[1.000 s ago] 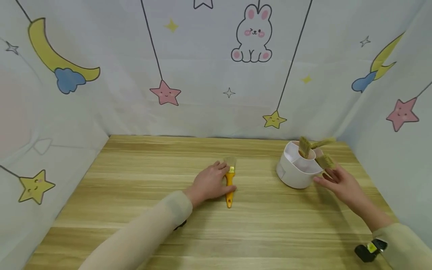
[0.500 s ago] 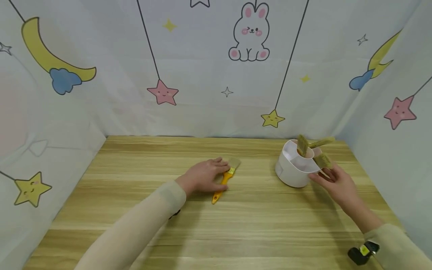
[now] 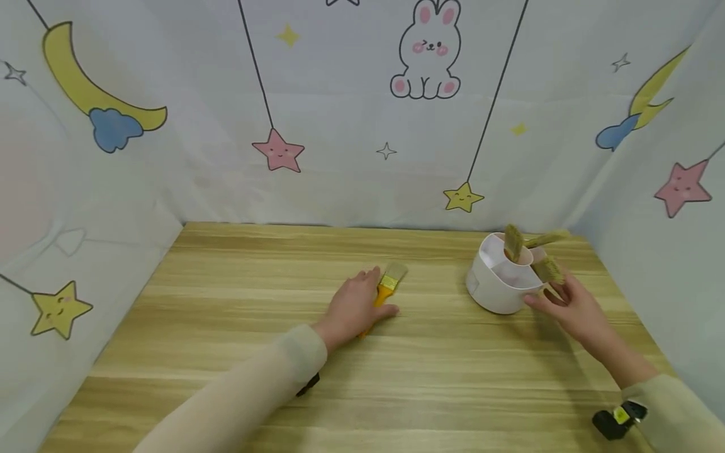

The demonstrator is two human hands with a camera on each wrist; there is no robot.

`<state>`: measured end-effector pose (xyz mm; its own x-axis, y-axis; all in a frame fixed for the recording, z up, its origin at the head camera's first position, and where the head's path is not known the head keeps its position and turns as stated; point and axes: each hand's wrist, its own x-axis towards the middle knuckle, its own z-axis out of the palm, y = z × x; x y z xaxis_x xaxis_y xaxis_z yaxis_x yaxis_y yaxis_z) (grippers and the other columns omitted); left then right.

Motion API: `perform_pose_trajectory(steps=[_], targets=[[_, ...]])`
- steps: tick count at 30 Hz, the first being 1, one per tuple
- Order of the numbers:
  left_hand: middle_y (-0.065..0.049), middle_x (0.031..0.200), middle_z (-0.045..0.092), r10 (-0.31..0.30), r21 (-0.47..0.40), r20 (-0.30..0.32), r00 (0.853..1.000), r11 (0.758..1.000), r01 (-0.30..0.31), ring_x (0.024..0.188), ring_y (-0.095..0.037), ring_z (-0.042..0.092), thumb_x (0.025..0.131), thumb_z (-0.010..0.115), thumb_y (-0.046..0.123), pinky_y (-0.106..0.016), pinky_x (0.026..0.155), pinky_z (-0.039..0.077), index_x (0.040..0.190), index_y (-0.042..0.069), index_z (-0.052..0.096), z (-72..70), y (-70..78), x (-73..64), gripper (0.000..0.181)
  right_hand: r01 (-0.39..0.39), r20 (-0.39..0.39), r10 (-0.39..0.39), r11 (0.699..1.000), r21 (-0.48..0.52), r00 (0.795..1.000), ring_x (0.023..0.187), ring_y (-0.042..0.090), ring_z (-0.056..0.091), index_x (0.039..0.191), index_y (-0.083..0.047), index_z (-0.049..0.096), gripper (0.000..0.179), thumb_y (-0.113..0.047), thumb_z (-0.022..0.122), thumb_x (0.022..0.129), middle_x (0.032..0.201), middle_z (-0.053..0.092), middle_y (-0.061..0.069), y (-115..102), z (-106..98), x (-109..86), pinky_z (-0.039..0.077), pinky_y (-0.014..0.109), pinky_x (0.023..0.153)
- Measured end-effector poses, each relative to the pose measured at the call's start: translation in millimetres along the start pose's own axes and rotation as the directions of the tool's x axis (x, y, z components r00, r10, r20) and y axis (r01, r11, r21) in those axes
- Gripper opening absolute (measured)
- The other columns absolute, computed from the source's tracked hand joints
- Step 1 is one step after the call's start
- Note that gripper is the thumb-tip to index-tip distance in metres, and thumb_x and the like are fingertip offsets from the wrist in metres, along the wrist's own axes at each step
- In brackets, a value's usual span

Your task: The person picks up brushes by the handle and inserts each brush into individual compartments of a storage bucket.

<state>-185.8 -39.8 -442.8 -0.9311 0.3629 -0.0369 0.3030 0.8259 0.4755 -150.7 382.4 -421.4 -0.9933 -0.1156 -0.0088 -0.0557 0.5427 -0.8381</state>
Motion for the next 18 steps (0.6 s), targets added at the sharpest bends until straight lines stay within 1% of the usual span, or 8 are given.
perform_pose_trajectory(steps=[2,4,7,10,13,15,18], targets=[[-0.023,0.157,0.053,-0.022,-0.032,-0.028,0.999,0.999,0.021,0.149,-0.042,0.048,0.094,0.082,0.047,-0.053,0.122,0.041,0.159,-0.003,0.044,1.0,4.4,-2.6,0.090,-0.008,0.008,0.008,1.000,-0.008,1.000,0.160,0.037,0.025,0.174,-0.028,0.011,0.094,-0.021,0.073,0.105,0.177,0.016,0.019,0,-1,1.9,0.042,0.006,0.105],[-0.023,0.156,0.055,-0.035,-0.038,-0.044,0.998,0.999,0.034,0.148,-0.042,0.048,0.094,0.084,0.045,-0.053,0.120,0.043,0.156,-0.003,0.049,2.2,5.6,-3.6,0.086,-0.020,0.012,0.020,1.000,-0.014,1.000,0.161,0.034,0.024,0.174,-0.030,0.009,0.096,-0.022,0.074,0.104,0.177,0.014,0.020,1,-2,3.5,0.042,0.006,0.105],[-0.022,0.148,0.062,-0.044,-0.021,-0.060,0.997,0.999,0.043,0.145,-0.042,0.052,0.093,0.085,0.042,-0.054,0.113,0.050,0.145,-0.001,0.058,4.9,3.6,-2.3,0.073,-0.031,0.019,0.031,0.999,-0.015,0.999,0.161,0.034,0.023,0.174,-0.031,0.007,0.098,-0.022,0.074,0.104,0.178,0.011,0.019,3,-3,4.8,0.042,0.006,0.104],[-0.022,0.141,0.067,-0.041,-0.004,-0.069,0.997,0.999,0.041,0.137,-0.042,0.060,0.093,0.086,0.037,-0.054,0.105,0.056,0.137,0.001,0.064,5.9,1.0,0.0,0.061,-0.035,0.038,0.035,0.999,0.003,0.999,0.161,0.038,0.021,0.174,-0.032,0.007,0.098,-0.021,0.074,0.104,0.178,0.011,0.019,4,-4,6.3,0.042,0.006,0.104],[-0.020,0.141,0.068,-0.041,0.011,-0.063,0.997,0.999,0.042,0.130,-0.040,0.065,0.094,0.085,0.033,-0.053,0.103,0.057,0.138,0.004,0.067,5.2,-2.3,2.0,0.056,-0.039,0.059,0.037,0.999,0.020,0.998,0.159,0.046,0.020,0.174,-0.032,0.007,0.096,-0.021,0.073,0.105,0.177,0.012,0.021,5,-5,8.0,0.042,0.004,0.102],[-0.019,0.144,0.066,-0.047,0.017,-0.054,0.997,0.999,0.048,0.129,-0.039,0.066,0.095,0.084,0.031,-0.052,0.105,0.057,0.143,0.006,0.067,4.1,-4.6,3.0,0.057,-0.040,0.068,0.038,0.999,0.024,0.997,0.157,0.051,0.021,0.174,-0.030,0.008,0.095,-0.021,0.072,0.105,0.176,0.013,0.024,5,-5,8.6,0.043,0.004,0.099],[-0.015,0.144,0.068,-0.050,0.015,-0.044,0.998,0.999,0.051,0.127,-0.037,0.067,0.097,0.082,0.028,-0.050,0.105,0.056,0.145,0.008,0.067,1.4,-7.1,4.0,0.054,-0.032,0.071,0.031,0.999,0.023,0.997,0.155,0.054,0.024,0.174,-0.020,0.012,0.093,-0.020,0.073,0.105,0.174,0.017,0.027,3,-4,9.1,0.044,0.003,0.098]])
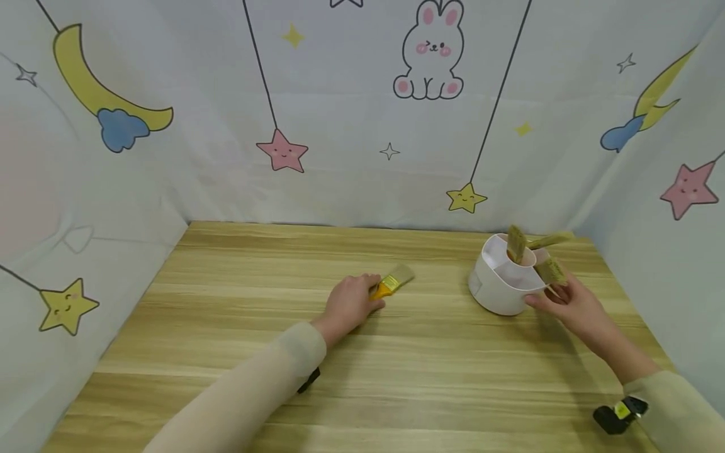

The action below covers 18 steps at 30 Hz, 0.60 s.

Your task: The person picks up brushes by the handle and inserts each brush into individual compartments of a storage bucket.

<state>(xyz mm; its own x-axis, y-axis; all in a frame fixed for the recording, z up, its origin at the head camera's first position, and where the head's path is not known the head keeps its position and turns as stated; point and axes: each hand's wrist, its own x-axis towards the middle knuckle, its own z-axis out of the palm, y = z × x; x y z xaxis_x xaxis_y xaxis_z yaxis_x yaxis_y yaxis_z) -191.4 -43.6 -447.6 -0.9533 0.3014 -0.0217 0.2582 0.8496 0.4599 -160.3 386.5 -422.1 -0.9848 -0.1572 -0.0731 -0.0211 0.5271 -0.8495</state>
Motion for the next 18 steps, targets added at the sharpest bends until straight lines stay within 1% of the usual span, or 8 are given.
perform_pose_trajectory(steps=[5,8,12,18], targets=[[-0.012,0.138,0.072,0.022,-0.024,-0.004,1.000,0.999,-0.022,0.123,-0.032,0.070,0.098,0.081,0.024,-0.047,0.102,0.058,0.142,0.009,0.070,-1.7,-3.6,1.5,0.049,-0.026,0.008,0.026,0.999,-0.022,1.000,0.154,0.055,0.025,0.170,-0.001,0.016,0.090,-0.024,0.073,0.105,0.172,0.021,0.029,-4.0,2.1,-1.5,0.043,0.004,0.100],[-0.011,0.134,0.074,0.036,-0.037,-0.012,0.999,0.999,-0.036,0.120,-0.030,0.071,0.098,0.081,0.021,-0.047,0.101,0.059,0.139,0.009,0.072,-2.0,-4.3,2.2,0.045,-0.041,0.009,0.042,0.998,-0.041,0.999,0.153,0.055,0.026,0.168,0.003,0.019,0.089,-0.027,0.073,0.105,0.171,0.023,0.029,-5.9,2.7,-2.7,0.043,0.003,0.098],[-0.010,0.131,0.075,0.047,-0.046,-0.027,0.999,0.998,-0.048,0.119,-0.030,0.072,0.097,0.081,0.018,-0.047,0.099,0.060,0.135,0.008,0.075,-2.7,-5.3,3.4,0.040,-0.041,0.004,0.042,0.998,-0.053,0.999,0.153,0.055,0.028,0.167,0.004,0.021,0.087,-0.027,0.073,0.105,0.171,0.026,0.030,-6.7,4.1,-2.6,0.044,0.003,0.096],[-0.007,0.122,0.079,0.082,-0.025,-0.085,0.993,0.996,-0.084,0.113,-0.028,0.075,0.097,0.081,0.010,-0.045,0.096,0.061,0.126,0.009,0.080,-2.5,-9.4,7.8,0.029,-0.040,0.008,0.040,0.998,-0.052,0.999,0.153,0.055,0.028,0.168,0.002,0.018,0.090,-0.029,0.073,0.105,0.172,0.024,0.028,-7.1,5.1,-1.7,0.044,0.003,0.097]])
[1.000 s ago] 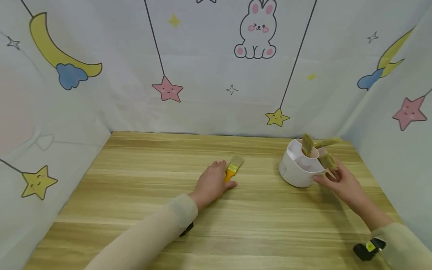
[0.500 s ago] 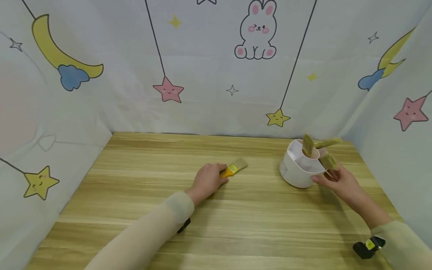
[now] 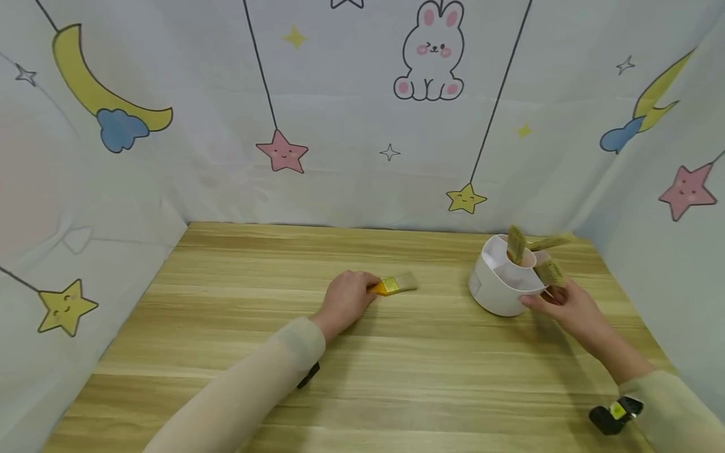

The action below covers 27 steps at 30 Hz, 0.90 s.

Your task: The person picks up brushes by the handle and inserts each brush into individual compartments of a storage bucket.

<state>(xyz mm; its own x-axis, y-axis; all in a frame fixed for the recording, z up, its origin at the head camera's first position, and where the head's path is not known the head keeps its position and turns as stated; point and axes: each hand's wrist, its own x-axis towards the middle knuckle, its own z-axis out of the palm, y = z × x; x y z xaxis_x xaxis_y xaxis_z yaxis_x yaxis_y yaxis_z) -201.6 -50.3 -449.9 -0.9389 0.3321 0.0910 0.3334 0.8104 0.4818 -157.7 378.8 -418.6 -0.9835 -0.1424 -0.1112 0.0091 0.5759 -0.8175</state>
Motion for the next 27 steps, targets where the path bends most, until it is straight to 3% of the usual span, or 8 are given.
perform_pose_trajectory(steps=[6,13,22,27], targets=[[-0.006,0.117,0.080,0.032,0.034,-0.029,0.999,0.999,-0.031,0.109,-0.028,0.075,0.096,0.080,0.006,-0.045,0.095,0.061,0.119,0.008,0.082,-1.1,-2.1,1.7,0.023,0.000,-0.012,0.000,1.000,-0.005,1.000,0.152,0.056,0.030,0.168,0.003,0.020,0.088,-0.027,0.073,0.105,0.170,0.026,0.030,-1,1,0.8,0.044,0.002,0.094],[-0.006,0.115,0.081,0.013,0.018,-0.043,0.999,1.000,-0.012,0.109,-0.028,0.076,0.096,0.081,0.005,-0.044,0.095,0.062,0.118,0.008,0.083,-4.5,-1.8,4.9,0.023,0.000,-0.011,0.000,1.000,-0.008,1.000,0.151,0.057,0.030,0.168,0.003,0.020,0.088,-0.027,0.073,0.105,0.170,0.026,0.031,-2,2,1.0,0.044,0.002,0.092],[-0.006,0.113,0.081,-0.002,-0.083,-0.079,0.997,0.997,-0.005,0.107,-0.026,0.076,0.094,0.084,0.010,-0.042,0.095,0.061,0.117,0.008,0.083,-10.3,10.3,12.6,0.022,0.018,-0.033,-0.017,0.999,0.027,0.999,0.153,0.055,0.028,0.167,0.003,0.023,0.085,-0.024,0.074,0.104,0.171,0.025,0.029,-1,3,0.2,0.045,0.004,0.098],[-0.005,0.113,0.081,-0.044,-0.230,-0.064,0.997,0.973,0.028,0.106,-0.022,0.076,0.095,0.083,0.010,-0.039,0.095,0.061,0.119,0.009,0.083,-15.1,29.5,16.2,0.024,0.029,-0.051,-0.027,0.999,0.040,0.998,0.154,0.053,0.027,0.166,0.002,0.026,0.083,-0.024,0.074,0.104,0.171,0.025,0.029,2,5,1.0,0.045,0.007,0.102]])
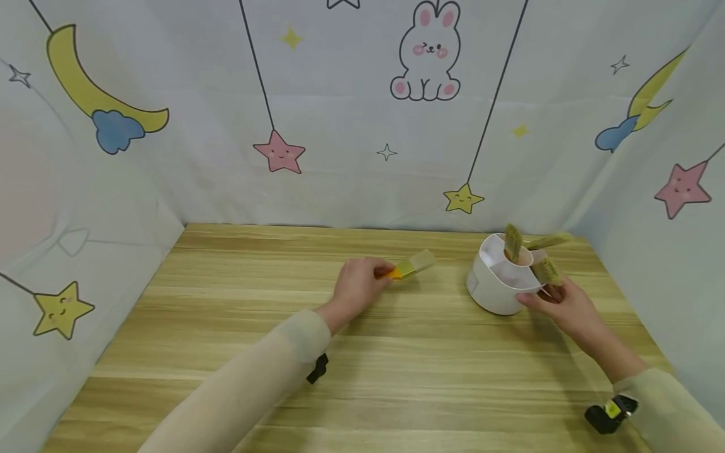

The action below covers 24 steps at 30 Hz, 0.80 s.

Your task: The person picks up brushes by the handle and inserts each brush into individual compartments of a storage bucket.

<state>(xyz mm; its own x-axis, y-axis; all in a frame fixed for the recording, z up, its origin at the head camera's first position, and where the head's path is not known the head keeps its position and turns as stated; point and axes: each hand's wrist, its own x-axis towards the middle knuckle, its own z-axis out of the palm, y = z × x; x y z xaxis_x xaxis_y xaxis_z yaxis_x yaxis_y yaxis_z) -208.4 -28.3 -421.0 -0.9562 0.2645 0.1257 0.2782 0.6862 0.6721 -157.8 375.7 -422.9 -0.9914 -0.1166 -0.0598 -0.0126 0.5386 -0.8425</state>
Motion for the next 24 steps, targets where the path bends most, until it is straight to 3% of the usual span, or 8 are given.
perform_pose_trajectory(steps=[5,11,16,24], targets=[[-0.006,0.112,0.081,-0.028,-0.178,0.011,1.000,0.984,0.029,0.103,-0.020,0.078,0.096,0.082,0.009,-0.033,0.088,0.063,0.122,0.009,0.081,4.2,20.6,3.2,0.026,-0.015,-0.002,0.015,1.000,0.016,1.000,0.156,0.052,0.024,0.167,0.002,0.023,0.085,-0.025,0.074,0.105,0.172,0.022,0.029,1,1,-0.6,0.045,0.008,0.103],[-0.003,0.113,0.081,-0.054,-0.342,0.018,0.998,0.938,0.057,0.102,-0.017,0.077,0.097,0.081,0.012,-0.025,0.082,0.062,0.123,0.010,0.081,12.3,45.0,11.1,0.026,-0.022,-0.013,0.022,1.000,0.008,1.000,0.155,0.052,0.026,0.166,0.002,0.025,0.084,-0.026,0.075,0.104,0.172,0.025,0.027,-2,2,-0.4,0.046,0.010,0.105],[-0.001,0.113,0.081,-0.082,-0.444,0.036,0.996,0.892,0.090,0.099,-0.013,0.076,0.096,0.082,0.013,-0.022,0.081,0.061,0.124,0.011,0.081,19.3,67.8,17.9,0.028,-0.026,-0.007,0.026,1.000,0.012,1.000,0.156,0.051,0.026,0.168,-0.001,0.024,0.085,-0.025,0.074,0.104,0.173,0.024,0.025,-2,3,-0.6,0.046,0.013,0.108],[-0.005,0.110,0.082,-0.085,-0.592,0.014,0.996,0.802,0.077,0.097,-0.013,0.078,0.094,0.083,0.006,-0.021,0.081,0.062,0.121,0.007,0.082,35.6,104.3,25.4,0.026,0.000,-0.027,0.001,1.000,0.028,1.000,0.157,0.049,0.026,0.169,-0.007,0.026,0.084,-0.025,0.075,0.104,0.173,0.025,0.026,0,4,-2.2,0.045,0.009,0.105]])
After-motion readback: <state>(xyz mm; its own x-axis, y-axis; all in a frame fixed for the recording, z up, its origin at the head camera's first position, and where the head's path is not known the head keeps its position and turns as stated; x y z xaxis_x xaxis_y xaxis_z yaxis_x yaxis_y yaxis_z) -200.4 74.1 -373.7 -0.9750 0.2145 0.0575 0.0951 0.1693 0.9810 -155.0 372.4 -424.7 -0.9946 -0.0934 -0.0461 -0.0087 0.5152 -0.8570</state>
